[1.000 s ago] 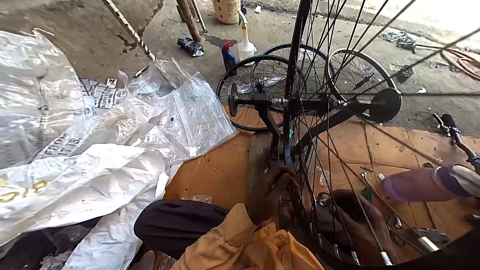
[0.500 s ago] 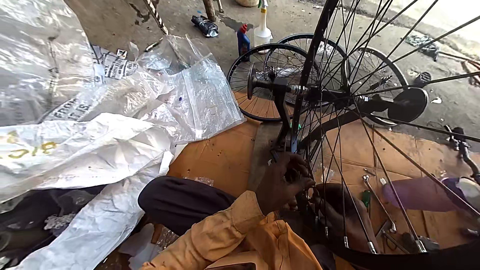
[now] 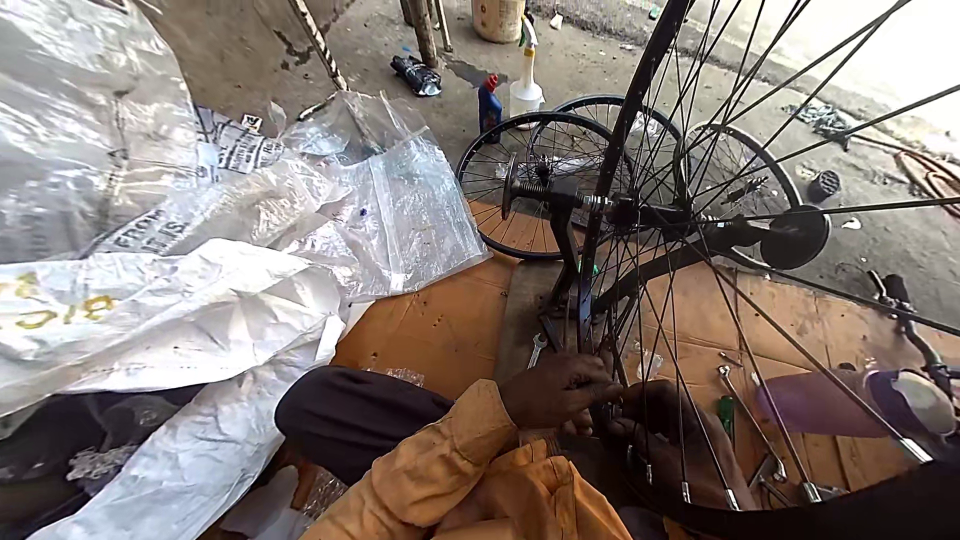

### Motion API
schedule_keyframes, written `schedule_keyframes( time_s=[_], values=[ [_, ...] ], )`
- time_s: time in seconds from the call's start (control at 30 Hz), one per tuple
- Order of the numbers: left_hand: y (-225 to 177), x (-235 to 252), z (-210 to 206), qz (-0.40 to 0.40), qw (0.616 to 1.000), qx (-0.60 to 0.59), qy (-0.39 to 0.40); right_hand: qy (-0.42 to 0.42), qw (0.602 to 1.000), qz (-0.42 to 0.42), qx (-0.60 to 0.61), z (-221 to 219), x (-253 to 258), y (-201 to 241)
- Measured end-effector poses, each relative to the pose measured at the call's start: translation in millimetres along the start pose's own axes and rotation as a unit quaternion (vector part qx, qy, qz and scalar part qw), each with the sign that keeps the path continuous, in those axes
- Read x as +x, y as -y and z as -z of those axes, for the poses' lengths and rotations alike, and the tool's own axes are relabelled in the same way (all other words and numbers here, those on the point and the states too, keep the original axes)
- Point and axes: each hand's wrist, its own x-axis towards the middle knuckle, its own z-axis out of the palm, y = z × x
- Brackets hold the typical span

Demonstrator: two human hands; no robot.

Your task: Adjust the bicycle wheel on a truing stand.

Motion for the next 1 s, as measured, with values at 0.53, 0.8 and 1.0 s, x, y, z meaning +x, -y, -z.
schedule_keyframes(
  time_s=[0.53,0.8,1.0],
  values=[
    [-18.5,-3.5,-14.1,0.127,0.978,0.128,-0.103,0.010,0.997,-0.031,-0.063,8.6,4.9,-20.8],
    [0.6,-2.4,0.1,0.011,0.999,0.044,-0.022,-0.001,0.998,-0.024,-0.053,7.4,-2.0,-6.2],
    [0.7,1.1,-2.6,0.023,0.998,0.040,-0.048,0.012,0.999,-0.033,-0.041,6.1,-0.4,-3.6]
  ],
)
